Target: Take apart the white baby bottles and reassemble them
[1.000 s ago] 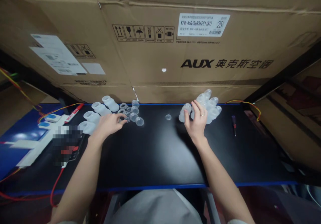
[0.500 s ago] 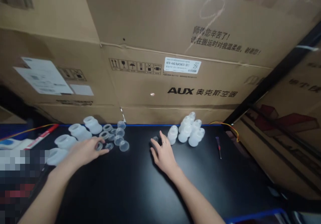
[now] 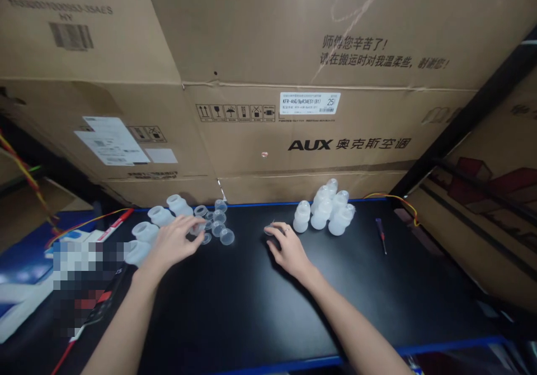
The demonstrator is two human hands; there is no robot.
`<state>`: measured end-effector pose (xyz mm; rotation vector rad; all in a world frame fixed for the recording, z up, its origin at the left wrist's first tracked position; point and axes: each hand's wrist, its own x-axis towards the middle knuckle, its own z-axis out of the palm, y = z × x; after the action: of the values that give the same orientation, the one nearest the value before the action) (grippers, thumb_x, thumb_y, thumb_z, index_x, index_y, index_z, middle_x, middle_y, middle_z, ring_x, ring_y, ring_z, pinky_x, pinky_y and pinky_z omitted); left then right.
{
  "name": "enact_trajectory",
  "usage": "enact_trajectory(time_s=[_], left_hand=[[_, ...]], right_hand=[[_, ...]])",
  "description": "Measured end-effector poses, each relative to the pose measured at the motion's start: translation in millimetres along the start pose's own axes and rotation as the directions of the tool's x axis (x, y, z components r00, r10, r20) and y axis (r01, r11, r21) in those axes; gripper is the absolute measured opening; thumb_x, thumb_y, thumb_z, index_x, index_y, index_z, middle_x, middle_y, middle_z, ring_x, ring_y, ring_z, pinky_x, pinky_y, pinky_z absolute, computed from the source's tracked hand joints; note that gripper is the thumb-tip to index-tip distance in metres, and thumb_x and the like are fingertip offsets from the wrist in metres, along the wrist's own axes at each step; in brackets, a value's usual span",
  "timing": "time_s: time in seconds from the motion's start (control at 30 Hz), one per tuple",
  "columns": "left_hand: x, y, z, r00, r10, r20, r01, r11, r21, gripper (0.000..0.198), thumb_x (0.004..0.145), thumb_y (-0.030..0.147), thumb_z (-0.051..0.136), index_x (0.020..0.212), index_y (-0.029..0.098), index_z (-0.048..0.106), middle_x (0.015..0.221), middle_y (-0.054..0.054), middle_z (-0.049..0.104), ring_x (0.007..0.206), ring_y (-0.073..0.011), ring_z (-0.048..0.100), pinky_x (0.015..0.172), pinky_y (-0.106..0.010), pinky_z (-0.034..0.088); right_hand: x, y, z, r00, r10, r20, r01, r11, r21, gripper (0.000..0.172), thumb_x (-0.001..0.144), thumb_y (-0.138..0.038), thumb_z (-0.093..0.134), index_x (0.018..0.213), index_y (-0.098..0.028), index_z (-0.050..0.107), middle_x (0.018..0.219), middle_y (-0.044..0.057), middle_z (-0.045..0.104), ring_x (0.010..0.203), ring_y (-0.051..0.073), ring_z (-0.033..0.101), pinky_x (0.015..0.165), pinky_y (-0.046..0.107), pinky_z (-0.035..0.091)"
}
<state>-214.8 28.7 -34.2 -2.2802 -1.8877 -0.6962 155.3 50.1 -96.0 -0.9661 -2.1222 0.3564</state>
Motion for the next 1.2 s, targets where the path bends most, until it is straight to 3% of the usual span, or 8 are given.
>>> enact_trajectory(time_s=[0.13, 0.2, 0.3, 0.5, 0.6, 0.73, 1.0, 1.2], left_hand=[[1.3, 30.3, 12.3, 0.911, 0.254, -0.324, -0.334, 0.917, -0.221, 0.02, 0.093, 0.019, 0.071, 0.112, 0.022, 0.074, 0.1, -0.006, 0.076, 0.099, -0.0237, 0.071, 0.089, -0.037, 0.058], [-1.7, 49.7, 25.0, 0.88, 0.279, -0.385, -0.409, 0.857, -0.314, 0.024, 0.092, 0.014, 0.072, 0.115, 0.021, 0.072, 0.104, -0.007, 0.076, 0.107, -0.0249, 0.072, 0.095, -0.04, 0.06], [-11.2, 78.2, 45.0, 0.888, 0.291, -0.355, -0.436, 0.778, -0.453, 0.028, 0.095, 0.012, 0.071, 0.121, 0.021, 0.071, 0.11, -0.01, 0.077, 0.116, -0.0264, 0.073, 0.098, -0.041, 0.062], [-27.7, 111.5, 65.6, 0.987, 0.134, -0.088, -0.14, 0.463, -0.875, 0.031, 0.1, 0.026, 0.072, 0.131, 0.022, 0.072, 0.118, -0.011, 0.069, 0.103, -0.021, 0.076, 0.092, -0.039, 0.07], [-30.1, 116.0, 71.6, 0.997, 0.063, 0.039, 0.018, 0.301, -0.953, 0.03, 0.098, 0.03, 0.076, 0.128, 0.024, 0.076, 0.126, -0.011, 0.063, 0.112, -0.0241, 0.075, 0.099, -0.043, 0.069], [-29.2, 120.8, 75.3, 0.996, 0.026, 0.081, 0.076, 0.142, -0.987, 0.029, 0.095, 0.03, 0.08, 0.124, 0.025, 0.079, 0.131, -0.013, 0.064, 0.116, -0.0268, 0.075, 0.1, -0.04, 0.068], [-34.8, 138.1, 68.0, 0.982, 0.144, 0.119, 0.105, 0.103, -0.989, 0.037, 0.085, 0.031, 0.091, 0.121, 0.026, 0.083, 0.119, -0.013, 0.071, 0.107, -0.0265, 0.077, 0.09, -0.037, 0.069], [-41.8, 144.1, 74.9, 0.992, 0.126, 0.019, -0.014, 0.259, -0.966, 0.04, 0.076, 0.034, 0.099, 0.113, 0.027, 0.087, 0.098, -0.01, 0.077, 0.084, -0.0211, 0.076, 0.075, -0.031, 0.067]], right_hand=[[0.6, -7.9, -0.6, 0.999, -0.029, -0.046, 0.036, 0.988, 0.152, 0.023, 0.111, -0.02, 0.054, 0.124, -0.027, 0.071, 0.124, 0.01, 0.073, 0.116, 0.024, 0.071, 0.101, 0.041, 0.059], [-0.1, -11.0, -0.3, 0.998, -0.026, -0.05, 0.037, 0.97, 0.239, 0.022, 0.112, -0.02, 0.052, 0.121, -0.026, 0.071, 0.118, 0.008, 0.076, 0.109, 0.022, 0.073, 0.099, 0.038, 0.059], [-1.0, -17.1, 0.7, 0.998, 0.061, -0.022, -0.047, 0.92, 0.389, 0.019, 0.113, -0.026, 0.053, 0.12, -0.023, 0.07, 0.108, 0.007, 0.077, 0.096, 0.019, 0.074, 0.091, 0.034, 0.059], [2.8, -31.4, -0.3, 0.964, 0.249, 0.094, -0.259, 0.794, 0.551, 0.031, 0.103, -0.049, 0.07, 0.104, -0.019, 0.073, 0.094, 0.005, 0.075, 0.085, 0.018, 0.07, 0.082, 0.031, 0.057], [4.2, -32.0, -3.4, 0.958, 0.269, 0.102, -0.277, 0.768, 0.577, 0.036, 0.1, -0.054, 0.074, 0.1, -0.019, 0.077, 0.092, 0.005, 0.075, 0.081, 0.018, 0.068, 0.08, 0.031, 0.056], [2.8, -28.0, -4.9, 0.957, 0.259, 0.134, -0.288, 0.776, 0.561, 0.037, 0.098, -0.057, 0.075, 0.095, -0.02, 0.078, 0.091, 0.006, 0.074, 0.08, 0.018, 0.065, 0.077, 0.031, 0.052], [-4.8, -24.6, 11.1, 0.933, 0.272, 0.237, -0.358, 0.621, 0.697, 0.049, 0.083, -0.046, 0.093, 0.116, -0.02, 0.067, 0.08, -0.004, 0.065, 0.071, 0.013, 0.056, 0.071, 0.026, 0.044], [-10.1, -29.7, 11.3, 0.918, 0.22, 0.331, -0.394, 0.604, 0.692, 0.048, 0.084, -0.043, 0.092, 0.12, -0.018, 0.072, 0.087, -0.001, 0.068, 0.074, 0.012, 0.057, 0.071, 0.026, 0.044]])
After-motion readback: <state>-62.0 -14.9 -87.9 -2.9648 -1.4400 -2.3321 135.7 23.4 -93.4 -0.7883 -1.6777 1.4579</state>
